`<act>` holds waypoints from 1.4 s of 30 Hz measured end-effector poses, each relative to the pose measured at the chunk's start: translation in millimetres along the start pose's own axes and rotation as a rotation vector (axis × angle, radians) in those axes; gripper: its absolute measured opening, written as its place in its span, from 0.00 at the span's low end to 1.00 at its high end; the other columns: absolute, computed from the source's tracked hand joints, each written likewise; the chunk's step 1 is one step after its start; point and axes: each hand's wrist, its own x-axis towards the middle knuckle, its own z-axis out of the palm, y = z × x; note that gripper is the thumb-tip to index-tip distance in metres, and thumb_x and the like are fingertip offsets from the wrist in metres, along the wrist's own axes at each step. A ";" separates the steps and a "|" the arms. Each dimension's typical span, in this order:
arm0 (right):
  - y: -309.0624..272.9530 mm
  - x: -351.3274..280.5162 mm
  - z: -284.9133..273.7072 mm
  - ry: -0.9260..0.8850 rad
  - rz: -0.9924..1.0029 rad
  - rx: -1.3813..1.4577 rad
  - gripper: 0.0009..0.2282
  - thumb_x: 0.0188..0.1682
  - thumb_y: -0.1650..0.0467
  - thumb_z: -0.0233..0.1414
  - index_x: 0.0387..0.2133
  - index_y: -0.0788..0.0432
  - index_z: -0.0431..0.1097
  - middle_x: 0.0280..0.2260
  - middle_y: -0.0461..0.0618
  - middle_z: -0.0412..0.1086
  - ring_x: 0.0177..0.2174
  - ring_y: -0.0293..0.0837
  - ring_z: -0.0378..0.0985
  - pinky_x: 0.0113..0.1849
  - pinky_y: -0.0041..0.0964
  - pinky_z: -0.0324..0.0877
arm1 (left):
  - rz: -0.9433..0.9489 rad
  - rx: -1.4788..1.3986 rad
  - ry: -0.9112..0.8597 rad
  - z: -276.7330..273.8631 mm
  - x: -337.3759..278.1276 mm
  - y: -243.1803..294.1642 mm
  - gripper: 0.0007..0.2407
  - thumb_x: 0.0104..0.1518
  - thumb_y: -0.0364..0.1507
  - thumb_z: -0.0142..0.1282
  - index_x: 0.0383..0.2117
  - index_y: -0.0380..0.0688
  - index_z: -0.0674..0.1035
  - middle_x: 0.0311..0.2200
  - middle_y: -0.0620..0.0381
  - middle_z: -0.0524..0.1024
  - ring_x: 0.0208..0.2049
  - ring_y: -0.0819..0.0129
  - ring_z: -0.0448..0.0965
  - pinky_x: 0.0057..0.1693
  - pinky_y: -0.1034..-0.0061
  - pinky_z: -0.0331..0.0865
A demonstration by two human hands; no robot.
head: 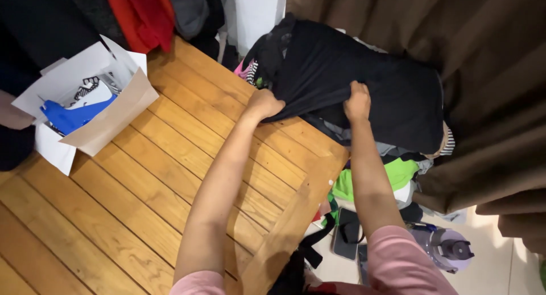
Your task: The person buttons a striped shirt laid on a wooden table, then folds it and sets it aside. Next, they pick up a gray long-sleeved shirt from a pile, lay it on the table, and begin folding it.
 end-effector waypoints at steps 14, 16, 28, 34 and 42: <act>-86.3 -19.5 -99.0 -0.130 0.288 -0.011 0.07 0.43 0.61 0.53 0.31 0.39 0.79 0.22 0.52 0.76 0.32 0.62 0.82 0.35 0.56 0.74 | 0.013 0.038 0.127 -49.3 -47.6 -37.2 0.26 0.54 0.46 0.58 0.51 0.37 0.81 0.54 0.37 0.77 0.61 0.44 0.72 0.65 0.58 0.67; -103.7 -26.0 -114.7 -0.113 0.281 0.014 0.05 0.42 0.61 0.54 0.27 0.39 0.78 0.20 0.50 0.74 0.31 0.61 0.81 0.34 0.55 0.74 | -0.009 0.047 0.124 -65.9 -64.1 -39.7 0.27 0.53 0.47 0.58 0.51 0.36 0.81 0.53 0.37 0.77 0.61 0.45 0.72 0.65 0.58 0.67; -216.3 -108.1 -162.3 -0.167 -0.005 0.057 0.08 0.34 0.64 0.59 0.29 0.44 0.79 0.21 0.52 0.76 0.29 0.59 0.82 0.34 0.55 0.76 | -0.192 0.002 0.014 -145.6 -167.7 -83.3 0.37 0.48 0.53 0.61 0.54 0.27 0.78 0.58 0.28 0.71 0.63 0.40 0.68 0.65 0.56 0.65; -248.2 -150.3 -156.9 -0.204 -0.191 0.076 0.04 0.32 0.62 0.59 0.18 0.41 0.72 0.13 0.43 0.71 0.23 0.50 0.81 0.27 0.45 0.73 | -0.272 0.043 0.012 -150.0 -172.7 -149.1 0.35 0.44 0.55 0.64 0.48 0.34 0.83 0.54 0.32 0.77 0.60 0.40 0.73 0.61 0.56 0.68; -270.2 -160.4 -173.7 -0.270 -0.313 0.260 0.08 0.37 0.63 0.56 0.15 0.50 0.67 0.11 0.52 0.67 0.20 0.58 0.78 0.24 0.52 0.70 | -0.060 0.246 0.035 -65.8 -73.8 -186.5 0.26 0.52 0.52 0.58 0.43 0.43 0.86 0.46 0.39 0.82 0.55 0.44 0.78 0.57 0.55 0.73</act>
